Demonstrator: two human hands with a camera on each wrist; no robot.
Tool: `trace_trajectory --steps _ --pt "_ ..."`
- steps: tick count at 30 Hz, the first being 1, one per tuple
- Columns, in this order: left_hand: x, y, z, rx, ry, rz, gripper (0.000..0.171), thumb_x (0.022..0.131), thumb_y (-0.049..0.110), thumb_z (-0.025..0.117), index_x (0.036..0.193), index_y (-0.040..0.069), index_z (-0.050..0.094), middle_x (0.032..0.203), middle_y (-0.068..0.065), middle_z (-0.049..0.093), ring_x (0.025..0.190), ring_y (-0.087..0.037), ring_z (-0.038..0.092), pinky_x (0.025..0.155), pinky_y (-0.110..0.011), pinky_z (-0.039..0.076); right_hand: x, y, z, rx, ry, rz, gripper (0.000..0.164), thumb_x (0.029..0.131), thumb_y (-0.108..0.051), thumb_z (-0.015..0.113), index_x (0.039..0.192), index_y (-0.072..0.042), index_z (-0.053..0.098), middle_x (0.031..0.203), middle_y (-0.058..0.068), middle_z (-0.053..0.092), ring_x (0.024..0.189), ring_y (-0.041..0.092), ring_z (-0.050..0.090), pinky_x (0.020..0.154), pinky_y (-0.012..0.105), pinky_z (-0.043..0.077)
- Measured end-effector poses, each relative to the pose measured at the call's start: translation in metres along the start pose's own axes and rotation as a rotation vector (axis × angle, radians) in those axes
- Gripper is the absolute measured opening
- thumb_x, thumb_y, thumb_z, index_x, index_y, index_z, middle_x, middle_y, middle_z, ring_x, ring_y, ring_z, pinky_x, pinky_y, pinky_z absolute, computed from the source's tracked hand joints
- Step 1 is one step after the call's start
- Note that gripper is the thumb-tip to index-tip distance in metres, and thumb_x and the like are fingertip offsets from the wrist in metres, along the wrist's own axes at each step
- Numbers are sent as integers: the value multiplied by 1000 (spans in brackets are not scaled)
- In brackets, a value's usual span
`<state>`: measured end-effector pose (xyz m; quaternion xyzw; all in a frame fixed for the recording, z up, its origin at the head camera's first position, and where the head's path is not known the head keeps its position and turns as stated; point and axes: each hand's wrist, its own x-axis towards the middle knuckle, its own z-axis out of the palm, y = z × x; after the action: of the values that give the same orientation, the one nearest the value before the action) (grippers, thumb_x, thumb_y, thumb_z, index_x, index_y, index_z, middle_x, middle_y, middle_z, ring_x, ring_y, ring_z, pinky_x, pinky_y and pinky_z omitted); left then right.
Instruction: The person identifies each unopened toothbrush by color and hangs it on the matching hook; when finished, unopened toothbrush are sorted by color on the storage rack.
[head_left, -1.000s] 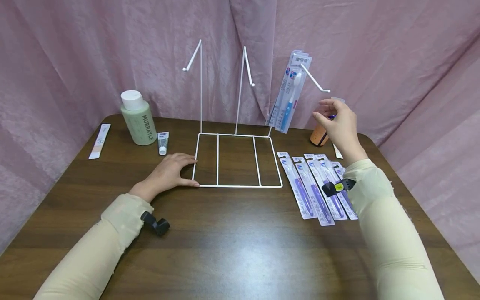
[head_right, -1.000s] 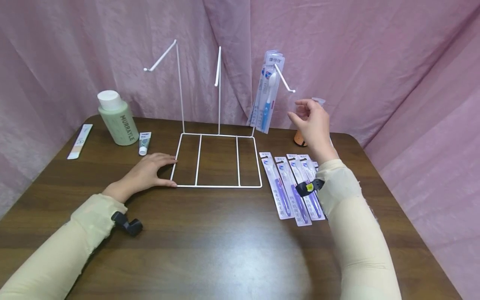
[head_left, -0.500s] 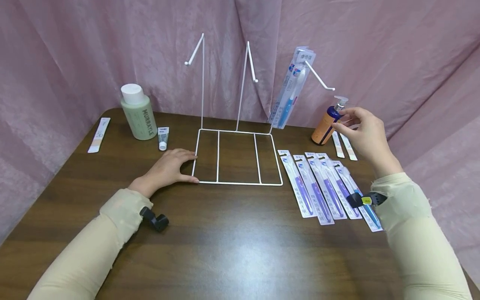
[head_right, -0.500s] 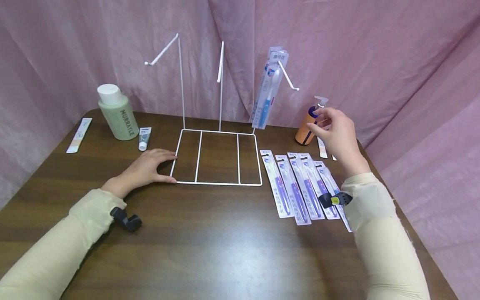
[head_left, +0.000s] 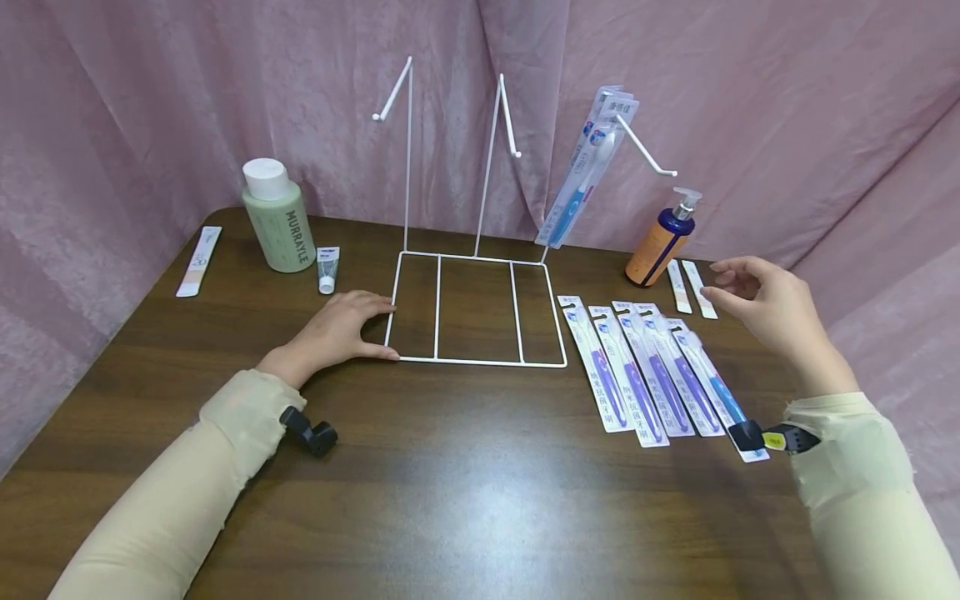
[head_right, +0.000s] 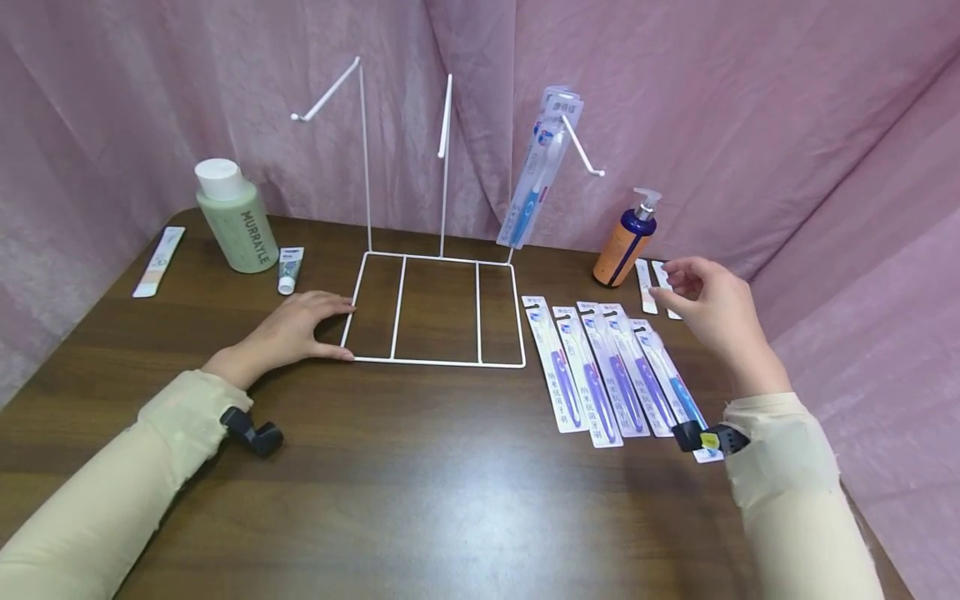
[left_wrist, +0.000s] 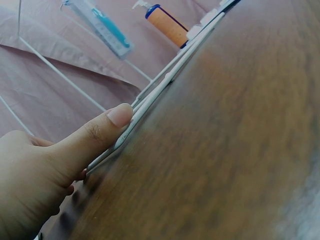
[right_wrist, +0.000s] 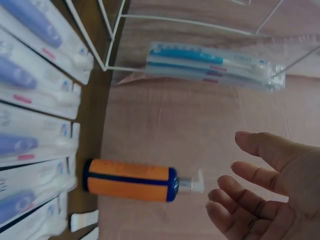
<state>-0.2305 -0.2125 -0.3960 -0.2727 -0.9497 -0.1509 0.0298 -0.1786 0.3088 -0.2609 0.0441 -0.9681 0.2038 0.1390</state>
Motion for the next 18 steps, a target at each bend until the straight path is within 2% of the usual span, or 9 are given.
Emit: trace_trajectory --steps 5,13,18 --pt "1 -1 1 1 -4 0 88 68 61 76 133 3 57 141 -16 53 133 -36 43 111 -53 30 -14 19 6 4 -25 24 41 88 -34 69 117 -5 63 93 11 66 68 -17 44 59 13 36" --pt "1 -3 3 -13 20 18 93 66 68 72 130 2 58 138 -17 55 131 -36 45 110 -53 32 -34 49 21 10 -78 47 41 90 -31 67 118 -1 62 98 20 67 69 -21 41 60 9 37" --pt "0 -3 3 -13 30 19 93 65 67 73 130 2 59 138 -17 56 131 -36 45 110 -53 32 -42 65 33 5 -106 63 41 90 -30 68 117 0 62 98 22 69 68 -17 44 60 14 39"
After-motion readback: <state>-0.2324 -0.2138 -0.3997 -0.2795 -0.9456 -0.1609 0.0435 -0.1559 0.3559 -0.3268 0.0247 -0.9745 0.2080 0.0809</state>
